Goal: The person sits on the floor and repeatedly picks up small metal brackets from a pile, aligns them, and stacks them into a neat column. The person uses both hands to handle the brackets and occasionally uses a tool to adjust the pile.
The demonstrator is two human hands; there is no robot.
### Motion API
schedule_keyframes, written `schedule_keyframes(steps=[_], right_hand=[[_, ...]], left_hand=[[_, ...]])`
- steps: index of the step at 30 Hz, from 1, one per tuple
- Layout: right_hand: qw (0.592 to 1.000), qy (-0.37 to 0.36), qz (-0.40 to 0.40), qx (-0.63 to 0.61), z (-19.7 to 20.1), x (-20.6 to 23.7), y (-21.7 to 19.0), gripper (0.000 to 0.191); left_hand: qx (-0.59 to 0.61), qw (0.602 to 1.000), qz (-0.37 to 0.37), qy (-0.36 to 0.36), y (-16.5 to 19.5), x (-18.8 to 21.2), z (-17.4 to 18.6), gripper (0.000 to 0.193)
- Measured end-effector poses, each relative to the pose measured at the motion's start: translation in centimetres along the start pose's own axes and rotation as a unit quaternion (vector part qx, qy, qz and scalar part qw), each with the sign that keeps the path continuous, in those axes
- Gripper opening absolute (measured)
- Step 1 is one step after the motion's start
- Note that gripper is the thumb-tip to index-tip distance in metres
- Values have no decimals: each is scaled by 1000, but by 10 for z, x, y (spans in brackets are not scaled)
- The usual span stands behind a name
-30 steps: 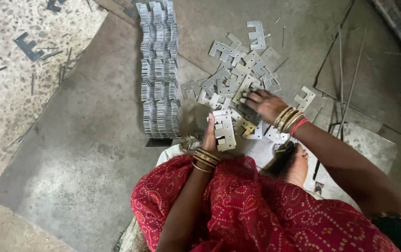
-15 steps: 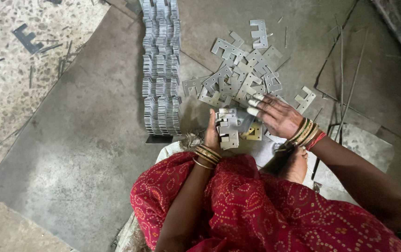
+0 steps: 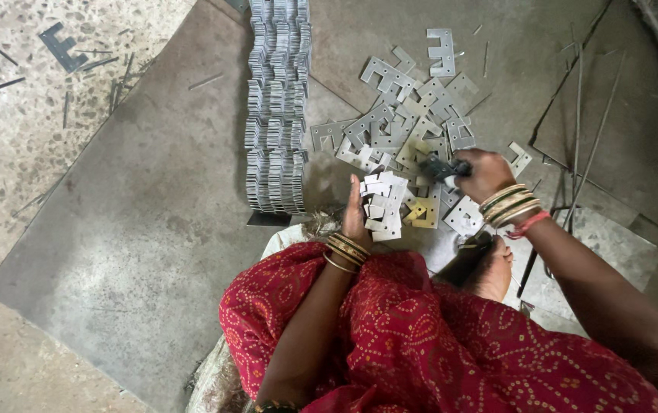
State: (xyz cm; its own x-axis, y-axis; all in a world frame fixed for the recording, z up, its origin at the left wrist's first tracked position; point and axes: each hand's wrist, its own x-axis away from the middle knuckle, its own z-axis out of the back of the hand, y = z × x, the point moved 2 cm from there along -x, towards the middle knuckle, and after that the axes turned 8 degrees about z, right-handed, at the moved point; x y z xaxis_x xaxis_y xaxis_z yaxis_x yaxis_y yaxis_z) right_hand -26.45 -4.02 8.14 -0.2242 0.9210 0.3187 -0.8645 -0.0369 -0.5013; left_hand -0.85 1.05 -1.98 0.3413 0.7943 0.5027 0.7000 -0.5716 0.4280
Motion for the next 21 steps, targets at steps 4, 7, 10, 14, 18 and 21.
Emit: schedule_keyframes(steps=[4, 7, 10, 14, 18, 21], right_hand=[[968, -90, 29, -232, 6, -10, -16, 44], [998, -41, -1, -44, 6, -25, -30, 51], [949, 46, 181, 254, 3, -44, -52, 62], [904, -42, 200, 375, 0, -71, -53, 63], [892, -119, 171, 402, 7, -94, -42, 56], [901, -145, 163, 374, 14, -90, -36, 64]], left_hand=[[27, 999, 24, -13, 8, 7, -12, 74], [44, 998, 39, -22, 12, 12, -19, 72], [42, 997, 69, 8, 13, 19, -18, 71], [43, 997, 51, -24, 17, 23, -15, 74], [26, 999, 31, -2, 23, 24, -10, 77], [36, 998, 39, 16, 29, 23, -12, 76]])
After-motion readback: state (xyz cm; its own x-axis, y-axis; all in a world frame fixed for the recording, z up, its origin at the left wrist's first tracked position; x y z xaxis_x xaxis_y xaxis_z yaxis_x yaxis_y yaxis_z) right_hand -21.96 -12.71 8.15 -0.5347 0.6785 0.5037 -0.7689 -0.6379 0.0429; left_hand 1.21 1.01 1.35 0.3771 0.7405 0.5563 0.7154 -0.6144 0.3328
